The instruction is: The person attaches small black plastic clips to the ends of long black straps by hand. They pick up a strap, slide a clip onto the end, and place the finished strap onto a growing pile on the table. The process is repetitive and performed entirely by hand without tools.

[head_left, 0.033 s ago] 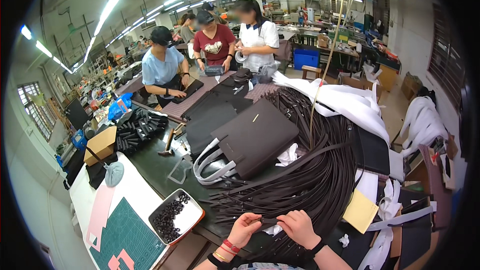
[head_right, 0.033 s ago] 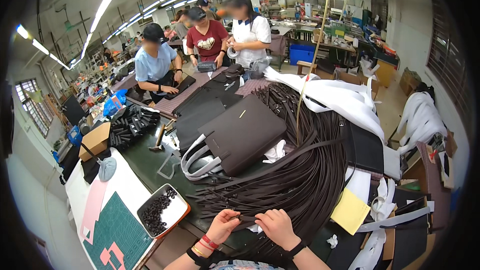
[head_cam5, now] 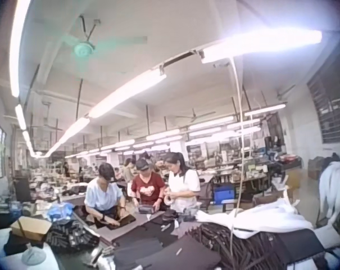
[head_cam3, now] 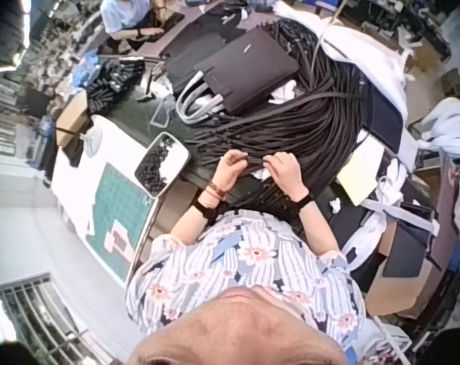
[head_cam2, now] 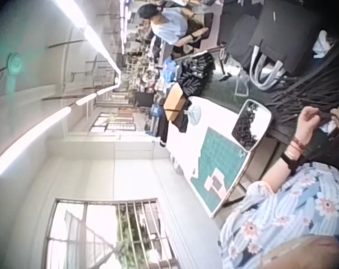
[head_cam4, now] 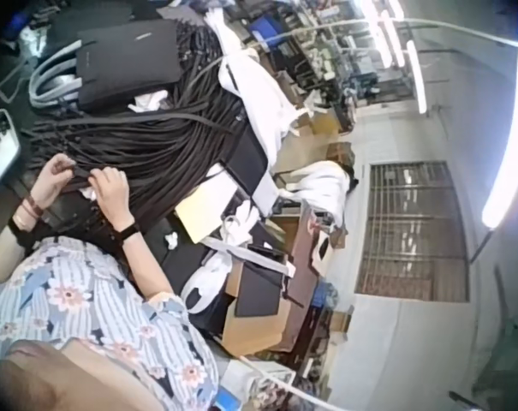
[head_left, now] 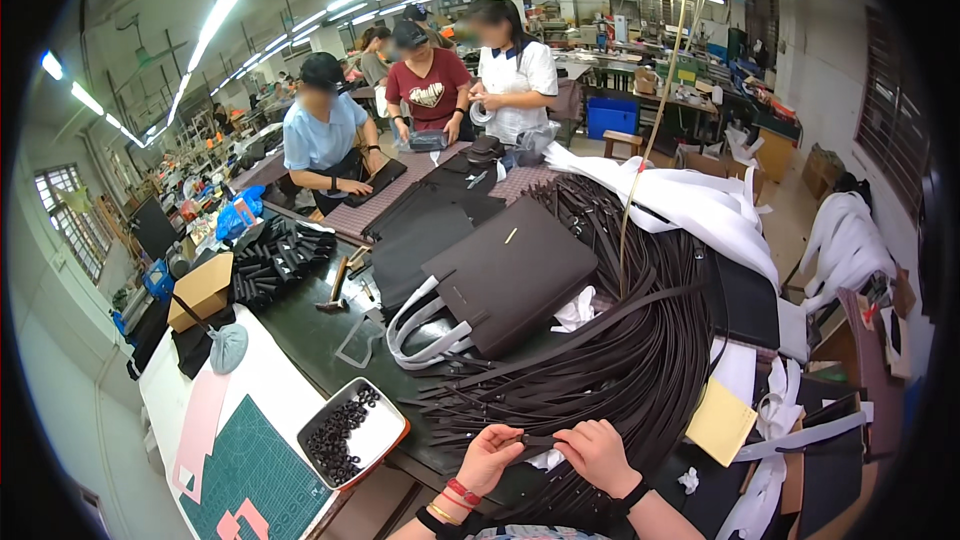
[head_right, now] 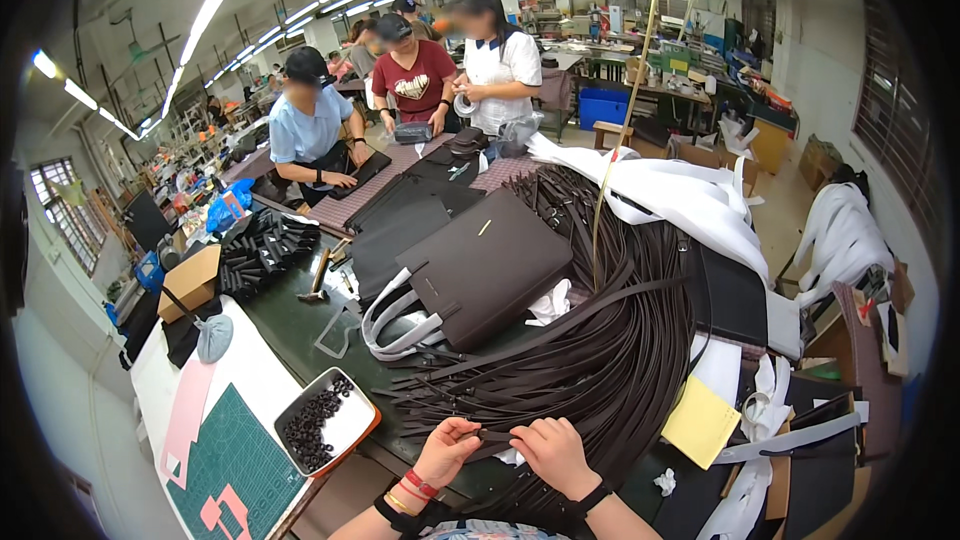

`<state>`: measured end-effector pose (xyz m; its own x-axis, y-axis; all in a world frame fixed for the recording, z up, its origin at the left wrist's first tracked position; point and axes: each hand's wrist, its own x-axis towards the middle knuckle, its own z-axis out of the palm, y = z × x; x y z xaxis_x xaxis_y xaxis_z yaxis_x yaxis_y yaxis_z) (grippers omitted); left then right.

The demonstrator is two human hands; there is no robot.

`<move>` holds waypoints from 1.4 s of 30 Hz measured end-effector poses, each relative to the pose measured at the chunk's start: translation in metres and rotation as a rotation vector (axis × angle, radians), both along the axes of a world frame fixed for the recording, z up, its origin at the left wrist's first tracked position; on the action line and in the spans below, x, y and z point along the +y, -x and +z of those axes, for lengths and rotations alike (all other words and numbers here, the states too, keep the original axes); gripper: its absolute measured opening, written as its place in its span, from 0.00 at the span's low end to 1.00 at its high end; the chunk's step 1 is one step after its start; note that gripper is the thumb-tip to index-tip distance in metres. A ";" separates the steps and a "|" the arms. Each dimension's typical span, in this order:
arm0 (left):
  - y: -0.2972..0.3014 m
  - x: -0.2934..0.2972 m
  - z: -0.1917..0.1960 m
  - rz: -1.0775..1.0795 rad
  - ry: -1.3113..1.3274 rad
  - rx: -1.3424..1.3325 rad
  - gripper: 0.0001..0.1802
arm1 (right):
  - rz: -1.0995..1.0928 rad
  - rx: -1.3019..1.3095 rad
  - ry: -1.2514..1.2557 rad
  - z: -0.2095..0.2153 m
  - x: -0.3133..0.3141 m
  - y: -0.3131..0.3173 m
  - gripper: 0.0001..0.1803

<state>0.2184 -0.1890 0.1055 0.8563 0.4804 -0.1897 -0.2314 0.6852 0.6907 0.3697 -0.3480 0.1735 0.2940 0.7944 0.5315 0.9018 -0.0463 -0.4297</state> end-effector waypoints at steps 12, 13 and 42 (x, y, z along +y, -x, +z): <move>-0.009 -0.026 -0.002 -0.098 0.028 0.047 0.16 | 0.088 0.067 -0.018 -0.011 0.001 0.010 0.07; -0.010 -0.027 -0.001 -0.081 0.058 0.044 0.16 | 0.077 0.119 0.007 -0.010 -0.001 0.008 0.08; -0.047 -0.040 0.001 -0.161 0.025 0.246 0.12 | 0.072 0.020 0.104 -0.022 0.003 -0.024 0.20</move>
